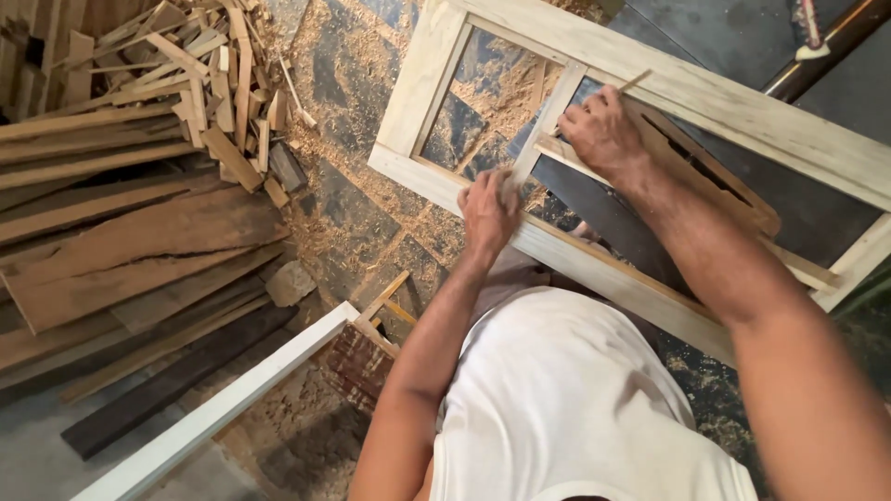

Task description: The recorder is seen applying white glue to the joints and surfaces of a wooden window frame.

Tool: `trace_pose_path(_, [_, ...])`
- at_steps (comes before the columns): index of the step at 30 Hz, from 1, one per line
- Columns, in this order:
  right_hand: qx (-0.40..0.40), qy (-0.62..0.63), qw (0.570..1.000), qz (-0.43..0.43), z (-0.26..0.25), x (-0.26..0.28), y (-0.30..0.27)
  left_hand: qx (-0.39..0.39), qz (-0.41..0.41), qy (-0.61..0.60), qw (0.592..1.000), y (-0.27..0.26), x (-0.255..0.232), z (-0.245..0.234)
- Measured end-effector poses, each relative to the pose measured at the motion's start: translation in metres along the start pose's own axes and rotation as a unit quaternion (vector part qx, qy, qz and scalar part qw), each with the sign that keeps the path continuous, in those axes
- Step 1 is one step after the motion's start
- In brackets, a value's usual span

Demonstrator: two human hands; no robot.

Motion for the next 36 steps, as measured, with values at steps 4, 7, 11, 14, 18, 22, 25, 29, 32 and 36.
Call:
trace_pose_path(4, [0.035,-0.049,0.996,-0.069,-0.039,-0.017,-0.007,0.021,-0.078,-0.027,0.996,-0.025,0.027,-0.009])
trace_pose_path(7, [0.113,-0.051,0.988,-0.089,-0.046,-0.029,-0.027,-0.033,-0.060,-0.024,0.997,-0.040,0.040,-0.023])
trace_pose_path(11, [0.053,0.157,0.980,0.107,-0.062,-0.043,-0.053,-0.094,-0.116,-0.087,0.985,-0.048,0.065,-0.037])
trace_pose_path(14, [0.120,0.358,0.885,0.271,-0.072,-0.046,-0.060,-0.105,-0.163,-0.139,0.971,-0.041,0.086,-0.050])
trace_pose_path(18, [0.117,0.510,0.787,0.328,-0.079,-0.031,-0.049,-0.100,-0.144,-0.073,0.982,-0.013,0.115,-0.076])
trace_pose_path(22, [0.065,0.344,0.893,0.284,-0.062,-0.023,-0.015,-0.135,-0.092,-0.082,0.983,0.014,0.161,-0.093])
trace_pose_path(25, [0.061,0.229,0.934,0.266,-0.070,-0.009,0.024,-0.141,-0.116,-0.086,0.979,0.034,0.176,-0.114])
trace_pose_path(29, [0.148,0.004,0.971,0.186,-0.038,0.011,0.089,-0.140,-0.121,-0.104,0.977,0.057,0.196,-0.126])
trace_pose_path(32, [0.235,-0.111,0.949,0.177,-0.044,0.009,0.096,-0.132,-0.132,-0.130,0.974,0.070,0.217,-0.125])
trace_pose_path(36, [0.173,-0.030,0.963,0.205,-0.089,-0.007,0.075,-0.131,-0.155,-0.195,0.960,0.078,0.260,-0.113])
Point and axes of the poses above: each hand's wrist, its own y-axis towards the middle knuckle, its own z-axis out of the palm, x = y × z, the point moved 5 cm from there along y, towards the middle knuckle, and after that the axes turned 10 degrees about z, right-handed, at the moved point
